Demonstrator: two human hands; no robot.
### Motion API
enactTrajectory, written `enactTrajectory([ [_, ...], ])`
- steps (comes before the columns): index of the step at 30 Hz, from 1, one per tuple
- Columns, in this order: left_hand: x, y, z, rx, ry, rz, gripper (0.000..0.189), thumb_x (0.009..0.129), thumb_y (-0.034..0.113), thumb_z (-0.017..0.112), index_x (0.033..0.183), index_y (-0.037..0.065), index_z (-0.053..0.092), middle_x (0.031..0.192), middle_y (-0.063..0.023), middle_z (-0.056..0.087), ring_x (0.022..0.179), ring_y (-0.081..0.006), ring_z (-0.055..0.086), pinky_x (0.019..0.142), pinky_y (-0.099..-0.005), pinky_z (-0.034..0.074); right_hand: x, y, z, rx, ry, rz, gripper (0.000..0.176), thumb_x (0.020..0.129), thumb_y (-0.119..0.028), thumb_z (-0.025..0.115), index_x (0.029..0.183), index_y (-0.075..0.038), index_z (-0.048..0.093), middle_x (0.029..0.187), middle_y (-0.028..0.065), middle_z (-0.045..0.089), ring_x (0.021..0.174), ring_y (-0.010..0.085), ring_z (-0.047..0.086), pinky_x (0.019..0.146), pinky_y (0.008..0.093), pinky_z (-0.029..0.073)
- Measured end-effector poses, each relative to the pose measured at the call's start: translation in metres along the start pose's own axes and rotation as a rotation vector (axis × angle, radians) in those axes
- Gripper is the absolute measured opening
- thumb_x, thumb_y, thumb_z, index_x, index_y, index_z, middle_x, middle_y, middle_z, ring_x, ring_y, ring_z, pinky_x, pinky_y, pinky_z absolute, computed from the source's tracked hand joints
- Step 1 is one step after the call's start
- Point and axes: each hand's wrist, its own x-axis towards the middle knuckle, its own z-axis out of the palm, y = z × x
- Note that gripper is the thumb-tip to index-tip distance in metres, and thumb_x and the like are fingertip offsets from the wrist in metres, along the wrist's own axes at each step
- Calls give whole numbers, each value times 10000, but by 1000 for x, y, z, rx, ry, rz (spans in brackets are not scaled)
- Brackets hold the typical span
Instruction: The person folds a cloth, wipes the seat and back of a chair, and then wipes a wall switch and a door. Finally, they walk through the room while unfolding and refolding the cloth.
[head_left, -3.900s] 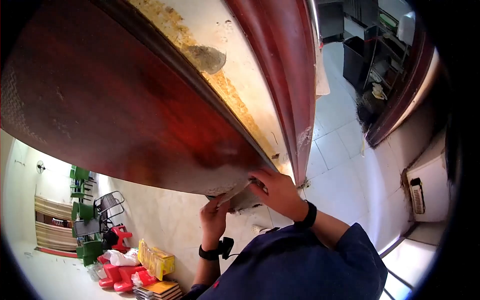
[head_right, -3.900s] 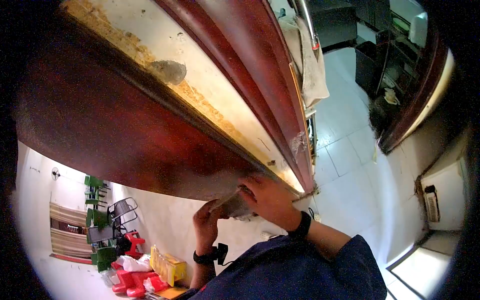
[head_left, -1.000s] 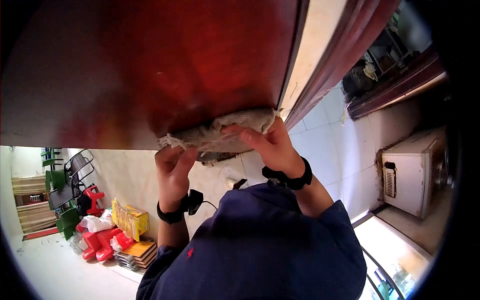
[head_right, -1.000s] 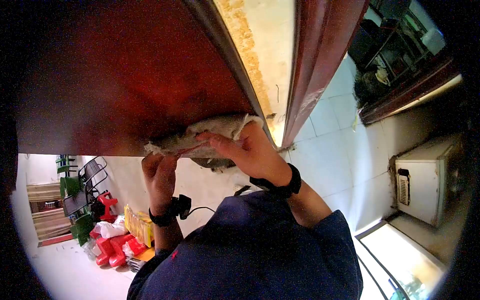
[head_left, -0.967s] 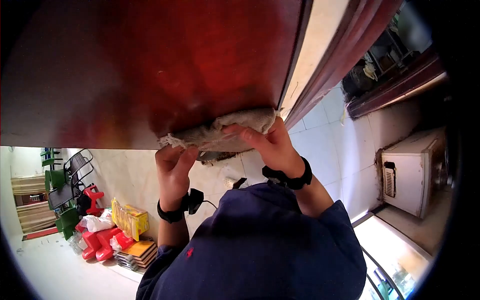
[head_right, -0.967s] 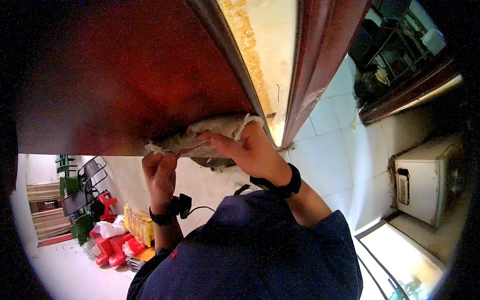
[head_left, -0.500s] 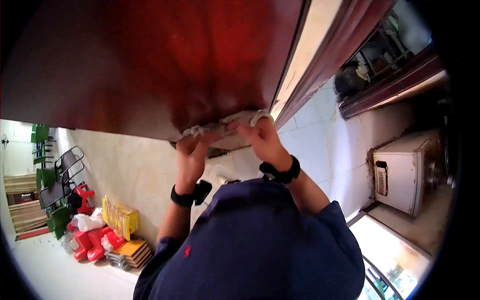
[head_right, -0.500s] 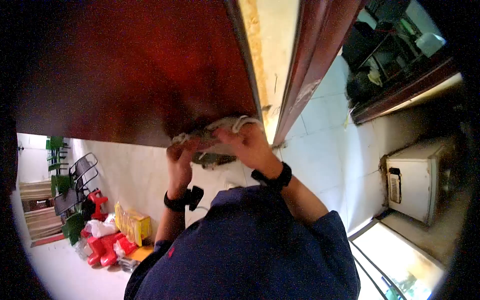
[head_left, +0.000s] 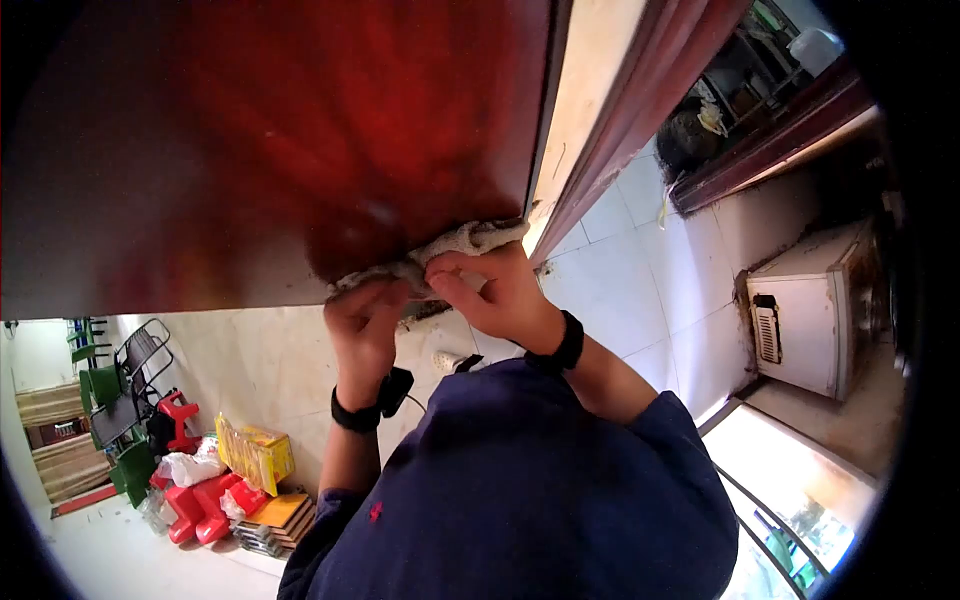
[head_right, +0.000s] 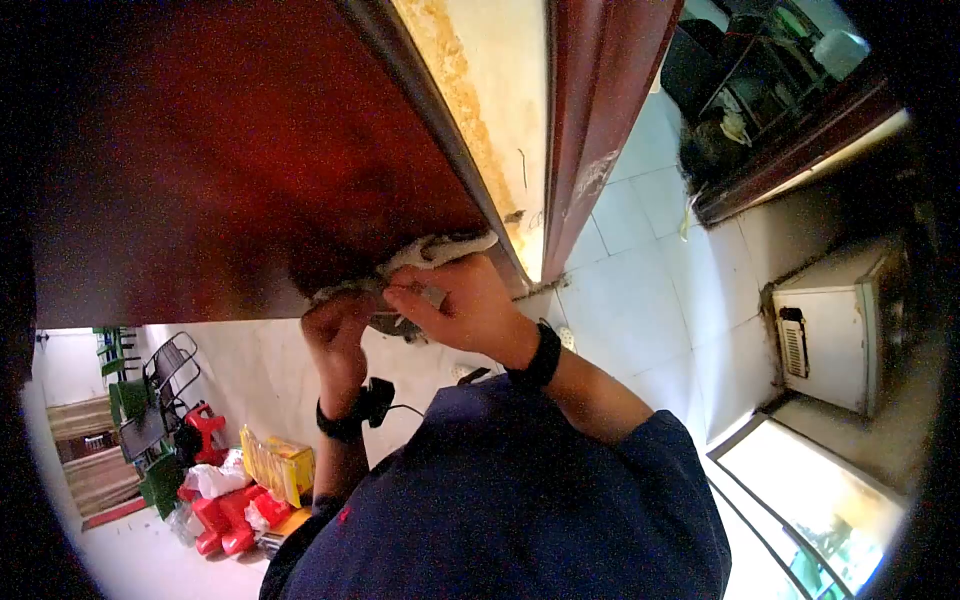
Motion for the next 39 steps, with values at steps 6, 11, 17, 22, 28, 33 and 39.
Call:
enactTrajectory([
  [6,-3,-25,17,0,24,78,288,928,178,569,885,-72,705,810,-76,715,729,-144,613,653,-302,489,-6,-8,5,-124,37,6,147,898,-194,723,917,-49,737,749,112,716,669,245,717,617,330,551],
  [11,-5,31,-1,-60,177,440,151,865,56,625,931,-55,703,801,-99,716,707,-126,638,625,-241,457,23,-75,-13,-194,92,-289,78,849,-100,732,877,-28,721,748,108,708,677,219,716,617,305,542],
  [17,4,50,7,144,175,407,151,805,29,678,948,-1,716,797,-112,721,730,-187,679,709,-291,522,43,-90,-10,-480,298,-397,88,863,-84,705,936,-47,736,758,122,705,677,311,705,614,366,547],
  [22,-3,0,32,137,121,224,138,870,-1,617,944,-70,711,890,-114,728,811,-150,658,727,-292,532,14,-47,-7,-552,203,-201,98,881,-100,692,946,-37,729,788,151,704,688,363,692,608,409,547],
  [28,4,-43,46,106,-68,131,172,875,-33,599,1005,-68,706,964,-126,733,861,-165,659,765,-320,541,-20,19,0,-463,129,123,212,832,-187,668,911,3,714,820,236,696,749,428,681,718,511,566],
  [33,2,-66,48,-76,-201,-106,185,918,10,569,1001,-57,719,903,-133,759,859,-155,715,776,-307,566,-27,32,-4,-416,88,335,172,853,-163,647,915,-15,711,794,232,686,725,422,680,705,506,567],
  [39,8,69,17,-164,-39,323,287,927,44,588,1168,-79,685,1026,-121,754,940,-151,673,882,-299,524,38,-89,-32,-344,326,-300,120,937,-79,610,871,-27,696,720,88,684,620,191,673,574,295,512],
])
